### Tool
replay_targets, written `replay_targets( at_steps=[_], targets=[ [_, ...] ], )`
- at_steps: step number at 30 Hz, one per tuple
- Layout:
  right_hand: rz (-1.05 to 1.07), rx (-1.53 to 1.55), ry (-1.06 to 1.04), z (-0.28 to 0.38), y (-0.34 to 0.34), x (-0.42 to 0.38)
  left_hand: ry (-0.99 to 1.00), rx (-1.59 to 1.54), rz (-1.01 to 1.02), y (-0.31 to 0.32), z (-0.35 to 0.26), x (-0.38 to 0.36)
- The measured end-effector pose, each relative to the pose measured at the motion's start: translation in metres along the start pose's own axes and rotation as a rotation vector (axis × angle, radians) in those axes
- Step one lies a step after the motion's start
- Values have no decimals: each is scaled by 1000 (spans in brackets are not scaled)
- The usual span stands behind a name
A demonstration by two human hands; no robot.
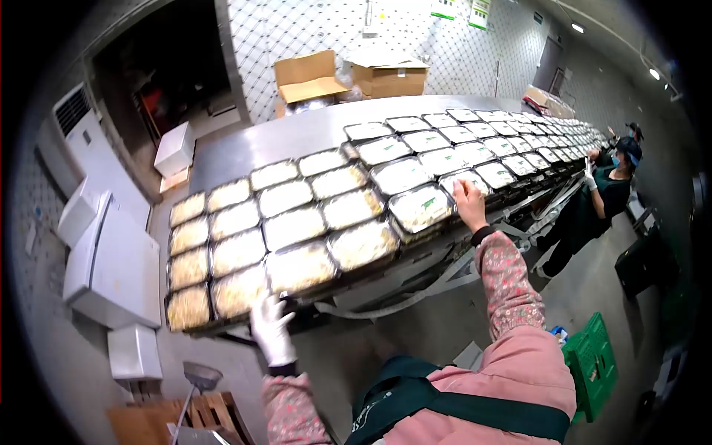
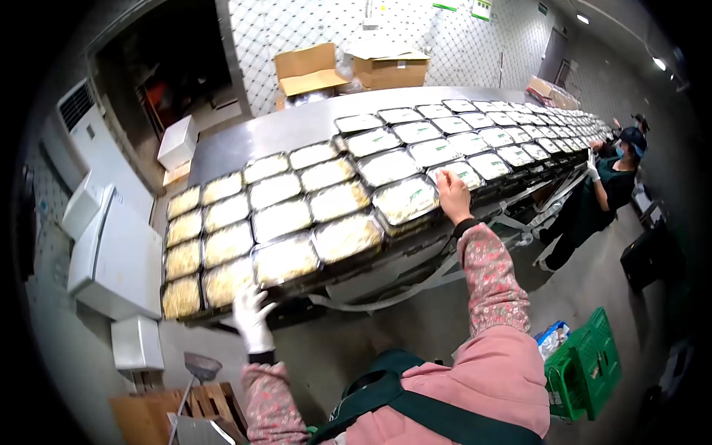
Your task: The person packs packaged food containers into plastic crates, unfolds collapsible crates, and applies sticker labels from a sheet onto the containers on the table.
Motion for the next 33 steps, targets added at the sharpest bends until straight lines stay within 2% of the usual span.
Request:
replay_targets(
  at_steps=[2,3,4,5,6,8,10,11,12,14,16,18,20,21,22,23,24,25,26,27,28,29,30,32,33],
  targets=[
    [-1,7,-56,-39,19,64,-120,54,182,120,59,52],
    [14,-18,-58,-56,40,92,-54,236,217,170,87,80],
    [31,-41,-66,-65,64,120,-236,278,235,220,98,87],
    [67,29,-51,-67,87,143,-155,367,225,243,159,122],
    [112,-4,-129,-76,119,171,-31,521,161,278,147,126],
    [219,-24,-55,-79,175,208,-106,766,122,313,164,141],
    [281,-136,-61,-66,210,234,-56,922,51,333,158,144],
    [187,-195,-107,-69,224,244,-83,1011,64,340,158,146],
    [93,-251,-157,-68,238,251,-99,1113,50,344,158,149],
    [270,-365,-36,-79,268,264,-184,1166,54,346,169,152],
    [295,-467,71,-84,281,274,-167,1192,66,348,172,154],
    [349,-531,63,-81,289,282,-153,1131,93,347,171,158],
    [407,-612,49,-82,303,287,-72,942,81,345,171,159],
    [432,-730,-17,-81,313,289,-75,887,87,345,171,157],
    [581,-738,-92,-79,322,288,-83,835,82,345,159,153],
    [627,-750,-62,-81,324,289,-36,796,62,343,146,151],
    [632,-759,-52,-120,351,306,-28,789,61,339,131,149],
    [646,-672,-40,-123,345,314,-18,692,49,331,113,146],
    [576,-423,238,-142,332,321,-10,533,51,320,97,142],
    [650,-294,41,-174,367,338,-36,509,33,303,70,133],
    [653,-287,-124,-186,376,377,-20,502,-17,308,85,143],
    [644,-273,-276,-178,365,408,8,417,-76,299,68,135],
    [635,-213,-386,-176,353,442,121,438,-172,279,66,120],
    [607,-84,-526,-135,318,496,60,357,-304,243,32,72],
    [601,-22,-564,-109,301,516,95,316,-398,228,19,45]
  ],
)
Point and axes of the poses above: each hand's wrist, its own x-axis towards the middle knuckle, its own y-axis out of the palm, z = x × y, the point moved 7 cm from there along x, towards the middle knuckle, and after that the axes turned 4 degrees about -y, right-handed, at the moved point
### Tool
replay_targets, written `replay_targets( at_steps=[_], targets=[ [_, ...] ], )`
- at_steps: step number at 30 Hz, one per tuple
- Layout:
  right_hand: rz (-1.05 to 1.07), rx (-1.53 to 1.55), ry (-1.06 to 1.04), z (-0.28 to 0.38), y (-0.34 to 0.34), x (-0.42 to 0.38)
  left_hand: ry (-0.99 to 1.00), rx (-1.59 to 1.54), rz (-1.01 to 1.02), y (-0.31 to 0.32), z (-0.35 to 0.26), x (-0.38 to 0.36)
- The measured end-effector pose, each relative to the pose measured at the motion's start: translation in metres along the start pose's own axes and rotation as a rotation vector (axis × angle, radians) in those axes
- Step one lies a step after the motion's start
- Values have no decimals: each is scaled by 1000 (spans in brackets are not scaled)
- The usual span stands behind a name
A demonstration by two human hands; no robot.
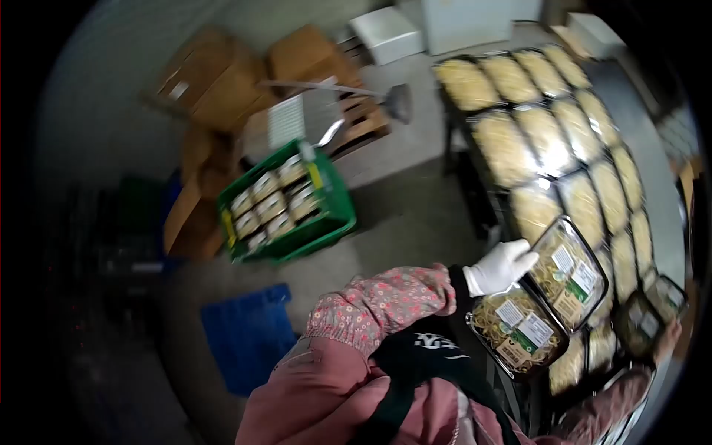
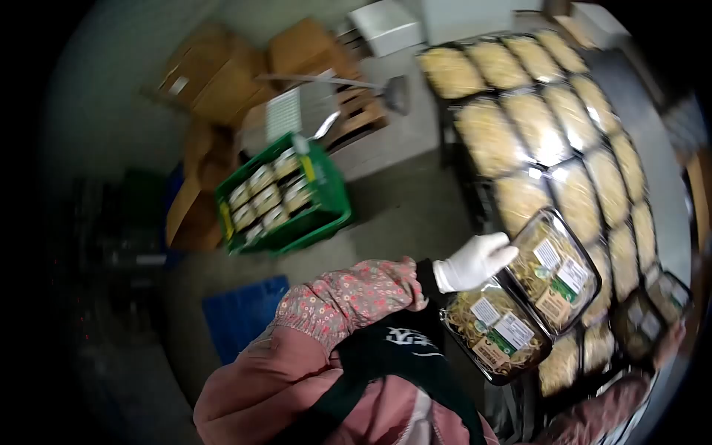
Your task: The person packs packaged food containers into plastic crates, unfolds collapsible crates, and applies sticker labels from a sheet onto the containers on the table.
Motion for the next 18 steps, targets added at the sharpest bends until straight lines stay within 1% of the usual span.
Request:
replay_targets(
  at_steps=[1,2,3,4,5,6,7,8,9,10,11,12,13,14,15,16,17,18],
  targets=[
    [-44,-26,85,84,-32,-10,11,32,-112,-28,0,-18],
    [41,213,188,121,-28,-20,-66,59,-212,-54,-8,-38],
    [83,330,215,144,-21,-15,-125,113,-315,-73,-8,-59],
    [123,444,248,167,-12,-12,-259,20,-395,-106,4,-87],
    [71,307,-9,257,-27,-3,-237,-51,-497,-169,29,-124],
    [23,230,-220,297,-18,-17,-309,20,-655,-216,41,-169],
    [-14,-165,-892,352,10,-39,-222,83,-787,-256,27,-212],
    [41,-3,-892,372,57,-51,-277,137,-884,-299,32,-261],
    [88,295,-844,439,104,-99,-289,86,-953,-341,29,-309],
    [108,270,-908,529,128,-155,-339,270,-1053,-384,35,-355],
    [129,248,-972,620,152,-210,-421,308,-1111,-427,52,-401],
    [357,376,-1032,679,204,-246,-459,290,-1178,-466,62,-446],
    [236,468,-1120,748,228,-310,-496,269,-1240,-507,73,-486],
    [497,644,-963,800,265,-354,-518,225,-1289,-550,89,-527],
    [729,843,-735,850,303,-400,-549,177,-1327,-589,106,-562],
    [887,997,-478,898,339,-447,-633,195,-1394,-622,117,-590],
    [1027,1046,-397,925,381,-493,-718,213,-1459,-656,126,-614],
    [1085,1022,-354,955,403,-535,-727,93,-1428,-687,145,-632]
  ],
)
Point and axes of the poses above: each hand's wrist, its own x-axis towards the middle knuckle, its own y-axis out of the palm, z = x × y, the point moved 7 cm from there along x, towards the middle knuckle, and after that the axes turned 4 degrees about -y, right-handed, at the moved point
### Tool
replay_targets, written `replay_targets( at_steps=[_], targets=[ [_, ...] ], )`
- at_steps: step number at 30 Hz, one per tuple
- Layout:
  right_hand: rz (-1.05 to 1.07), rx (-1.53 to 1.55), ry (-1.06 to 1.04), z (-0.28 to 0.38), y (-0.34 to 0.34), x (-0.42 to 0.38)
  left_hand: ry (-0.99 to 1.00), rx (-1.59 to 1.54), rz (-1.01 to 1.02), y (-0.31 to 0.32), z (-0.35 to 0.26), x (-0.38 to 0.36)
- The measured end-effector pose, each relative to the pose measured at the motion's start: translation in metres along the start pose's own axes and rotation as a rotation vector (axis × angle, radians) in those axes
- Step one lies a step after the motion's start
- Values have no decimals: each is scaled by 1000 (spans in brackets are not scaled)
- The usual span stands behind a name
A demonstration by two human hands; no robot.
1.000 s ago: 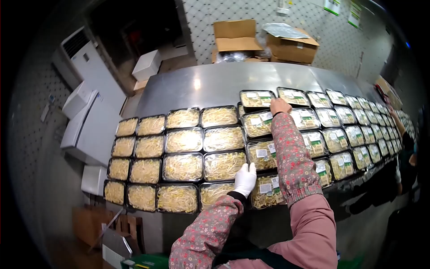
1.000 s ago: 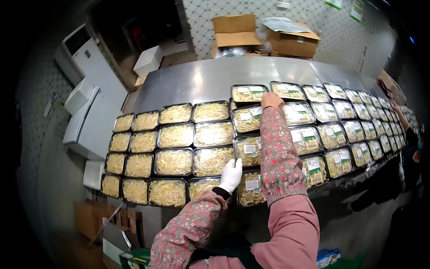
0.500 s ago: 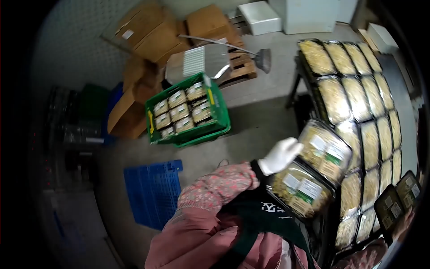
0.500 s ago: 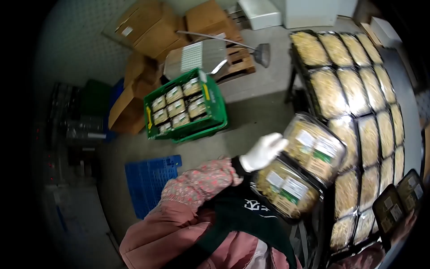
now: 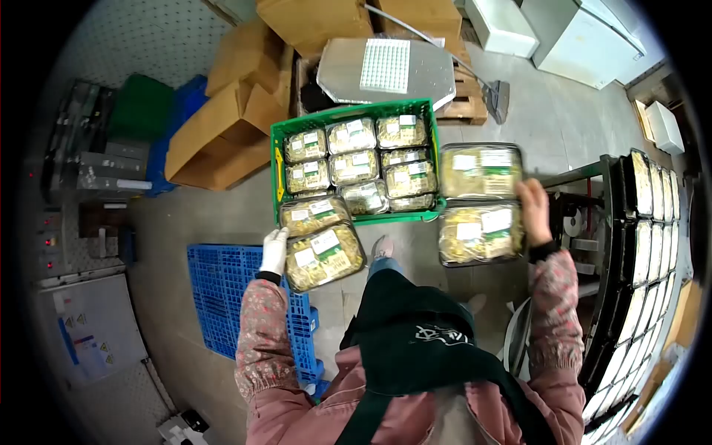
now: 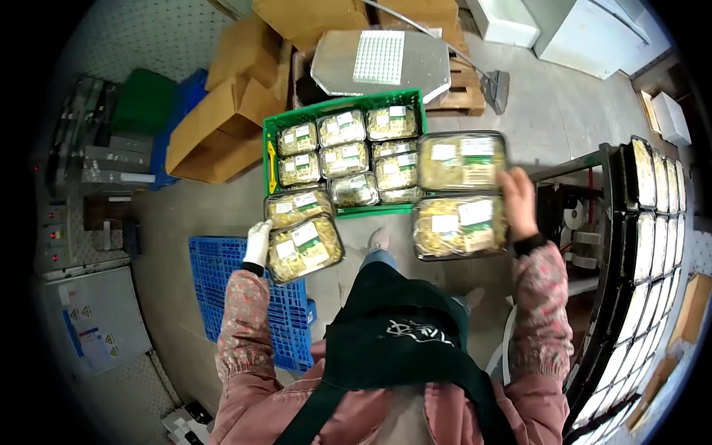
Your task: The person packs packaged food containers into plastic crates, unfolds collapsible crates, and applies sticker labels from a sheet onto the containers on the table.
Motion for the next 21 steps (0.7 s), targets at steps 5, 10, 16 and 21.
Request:
replay_targets(
  at_steps=[5,10,16,21],
  targets=[
    [330,71,564,-89,169,17,-219,67,225,-9,68,153],
    [1001,-931,520,-193,229,23,-382,479,232,1,149,265],
    [903,-1060,344,-270,237,50,-344,777,357,18,166,291],
    [105,-166,855,-219,230,43,-96,980,427,24,172,282]
  ],
)
Point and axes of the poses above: each hand's wrist, its own x-axis towards the middle knuckle, its own y-axis out of the palm, z = x × y, the point moved 7 cm from there along x, towards the middle knuckle, and after that the axes turned 4 degrees about -y, right-handed, at the moved point
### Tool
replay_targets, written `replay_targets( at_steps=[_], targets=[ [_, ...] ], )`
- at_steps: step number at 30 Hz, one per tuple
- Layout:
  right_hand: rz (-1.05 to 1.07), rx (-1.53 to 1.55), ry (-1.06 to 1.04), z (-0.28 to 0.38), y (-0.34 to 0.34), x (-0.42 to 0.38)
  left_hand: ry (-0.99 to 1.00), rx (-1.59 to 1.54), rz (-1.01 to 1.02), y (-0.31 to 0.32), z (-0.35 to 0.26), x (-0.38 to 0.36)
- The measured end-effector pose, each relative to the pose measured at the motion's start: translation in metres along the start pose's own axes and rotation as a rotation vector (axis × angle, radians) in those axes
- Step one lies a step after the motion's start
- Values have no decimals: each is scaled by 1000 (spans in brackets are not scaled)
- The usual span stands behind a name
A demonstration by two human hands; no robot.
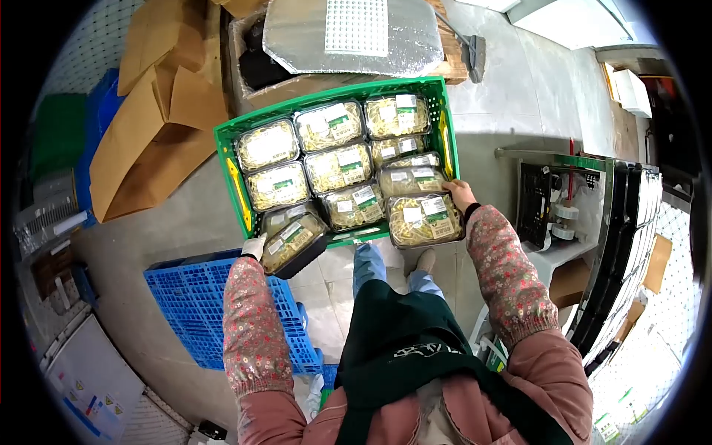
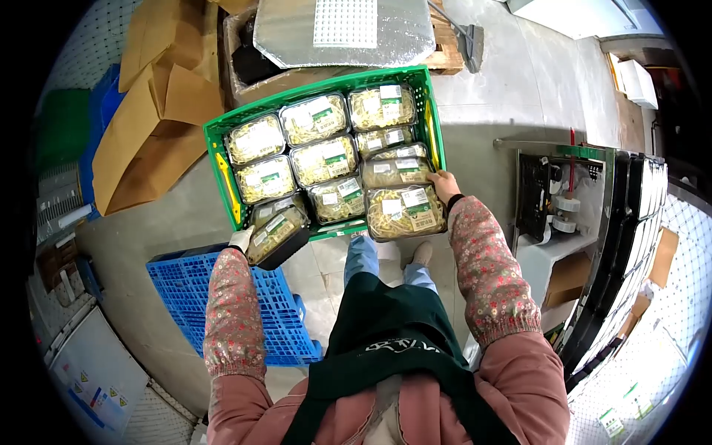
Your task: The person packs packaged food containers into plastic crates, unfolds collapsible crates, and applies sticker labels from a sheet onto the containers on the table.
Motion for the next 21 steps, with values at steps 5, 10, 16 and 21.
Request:
replay_targets(
  at_steps=[5,10,16,21],
  targets=[
    [106,239,-224,47,-26,-24,-188,-786,119,-2,21,-32],
    [180,271,-253,78,-17,11,166,-855,458,-32,-143,-110],
    [-217,-553,-447,107,7,33,481,-538,551,15,-287,-101],
    [-15,-350,-466,82,-48,11,583,-392,605,52,-313,-79]
  ],
)
Point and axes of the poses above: each hand's wrist, its own x-axis towards the middle knuckle, its own y-axis out of the palm, z = x × y, the point moved 7 cm from there along x, towards the middle knuckle, and after that the axes turned 4 degrees about -y, right-handed, at the moved point
